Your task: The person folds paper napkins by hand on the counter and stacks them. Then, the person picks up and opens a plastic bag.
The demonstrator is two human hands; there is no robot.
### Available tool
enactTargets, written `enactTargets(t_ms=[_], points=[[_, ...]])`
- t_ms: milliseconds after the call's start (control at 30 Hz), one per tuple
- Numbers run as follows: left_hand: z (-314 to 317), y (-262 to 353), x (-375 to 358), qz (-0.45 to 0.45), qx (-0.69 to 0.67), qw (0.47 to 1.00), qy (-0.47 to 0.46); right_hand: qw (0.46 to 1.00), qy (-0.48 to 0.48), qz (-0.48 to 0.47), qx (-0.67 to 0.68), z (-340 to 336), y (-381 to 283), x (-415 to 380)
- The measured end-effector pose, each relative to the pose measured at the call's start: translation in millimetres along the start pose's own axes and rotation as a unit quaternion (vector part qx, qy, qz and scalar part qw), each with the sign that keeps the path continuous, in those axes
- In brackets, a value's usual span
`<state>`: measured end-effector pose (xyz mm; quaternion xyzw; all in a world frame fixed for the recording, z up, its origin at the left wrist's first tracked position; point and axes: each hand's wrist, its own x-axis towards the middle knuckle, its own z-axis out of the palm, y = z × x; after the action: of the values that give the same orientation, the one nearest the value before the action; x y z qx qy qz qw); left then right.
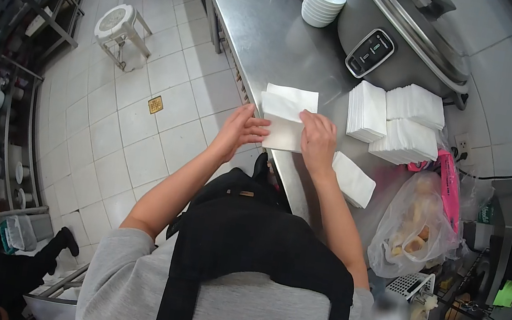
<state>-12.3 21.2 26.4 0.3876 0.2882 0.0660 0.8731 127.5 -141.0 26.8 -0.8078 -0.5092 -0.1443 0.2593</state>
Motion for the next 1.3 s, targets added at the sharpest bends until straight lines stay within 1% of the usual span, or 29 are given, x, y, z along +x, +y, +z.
enactTargets(t_ms=[133,167,200,233,267,333,367,400,467,500,533,567,600,633,700,767,833,867,900,933,967,1000,1033,1067,1100,1167,1200,1267,1300], points=[[37.7,-3.9,5.1,0.005,-0.061,0.998,-0.020,1.000,-0.002,-0.022,0.013,-28.6,-18.3,-26.2],[48.9,-4.2,2.9,0.035,-0.013,0.999,-0.036,0.997,-0.012,0.037,0.072,-37.2,-14.4,-35.6],[58.6,-5.6,2.7,0.065,0.035,0.996,-0.052,0.997,-0.008,0.043,0.068,-43.1,-9.3,-43.8],[64.3,-10.8,8.2,0.057,0.081,0.991,-0.094,0.968,0.072,0.175,0.167,-47.5,-3.8,-53.1],[76.3,-16.7,10.7,0.081,0.107,0.981,-0.142,0.905,0.152,0.300,0.261,-52.5,3.0,-62.2],[108.3,-23.9,10.3,0.096,0.150,0.962,-0.209,0.809,0.197,0.383,0.399,-71.7,21.1,-71.0],[122.3,-32.3,14.9,0.093,0.153,0.960,-0.217,0.749,0.183,0.430,0.470,-88.5,23.9,-75.7],[135.0,-42.3,21.6,0.115,0.181,0.946,-0.244,0.748,0.191,0.432,0.466,-93.7,31.6,-84.2],[145.1,-63.5,42.5,0.135,0.209,0.928,-0.276,0.784,0.227,0.426,0.389,-102.6,48.4,-104.0],[144.1,-78.4,61.3,0.129,0.271,0.908,-0.291,0.782,0.192,0.464,0.369,-111.1,52.8,-111.3],[146.5,-84.5,69.3,0.123,0.331,0.885,-0.304,0.781,0.196,0.466,0.367,-112.1,58.2,-120.0],[146.6,-91.6,74.8,0.152,0.388,0.863,-0.285,0.809,0.195,0.453,0.320,-108.0,65.1,-130.6],[149.4,-89.0,70.3,0.151,0.389,0.862,-0.289,0.835,0.192,0.438,0.272,-106.6,67.1,-135.4],[150.3,-86.1,64.9,0.158,0.414,0.854,-0.273,0.833,0.195,0.441,0.271,-104.7,68.7,-139.8],[151.2,-82.6,60.4,0.163,0.442,0.843,-0.258,0.866,0.191,0.429,0.171,-99.0,68.7,-144.2],[149.5,-83.0,60.0,0.197,0.486,0.819,-0.235,0.863,0.177,0.451,0.143,-97.0,67.0,-145.6],[147.4,-84.4,60.2,0.204,0.495,0.813,-0.230,0.859,0.161,0.472,0.117,-99.1,60.9,-141.4],[146.4,-85.2,60.2,0.213,0.500,0.809,-0.224,0.849,0.118,0.503,0.105,-102.4,57.4,-138.7],[147.1,-82.3,57.2,0.212,0.502,0.808,-0.224,0.838,0.074,0.533,0.093,-104.1,55.1,-137.2],[147.9,-78.5,53.6,0.192,0.538,0.789,-0.225,0.837,0.074,0.533,0.095,-101.6,56.1,-139.9],[148.3,-76.5,50.3,0.172,0.572,0.770,-0.225,0.858,0.067,0.505,0.063,-97.1,59.0,-145.4],[144.8,-81.4,49.7,0.171,0.572,0.770,-0.224,0.877,0.059,0.476,0.031,-91.7,63.2,-151.3],[139.4,-89.5,49.6,0.266,0.539,0.773,-0.202,0.877,0.058,0.476,0.031,-82.5,71.6,-160.4],[134.3,-97.4,49.8,0.358,0.500,0.768,-0.177,0.870,0.125,0.464,0.108,-71.5,81.7,-170.5],[133.1,-102.2,47.3,0.358,0.500,0.768,-0.177,0.855,0.190,0.447,0.183,-68.3,83.7,-172.2],[133.0,-112.5,42.6,0.212,0.368,0.881,-0.210,0.830,0.207,0.451,0.255,-65.3,86.7,-178.2],[134.0,-113.6,39.2,0.212,0.367,0.881,-0.210,0.823,0.203,0.455,0.273,-65.7,85.1,-178.2],[136.8,-114.2,34.3,0.124,0.324,0.908,-0.235,0.823,0.189,0.457,0.280,-65.6,81.2,-177.2],[138.1,-115.8,33.9,0.124,0.323,0.909,-0.235,0.826,0.180,0.457,0.277,-64.4,79.7,-176.7]])
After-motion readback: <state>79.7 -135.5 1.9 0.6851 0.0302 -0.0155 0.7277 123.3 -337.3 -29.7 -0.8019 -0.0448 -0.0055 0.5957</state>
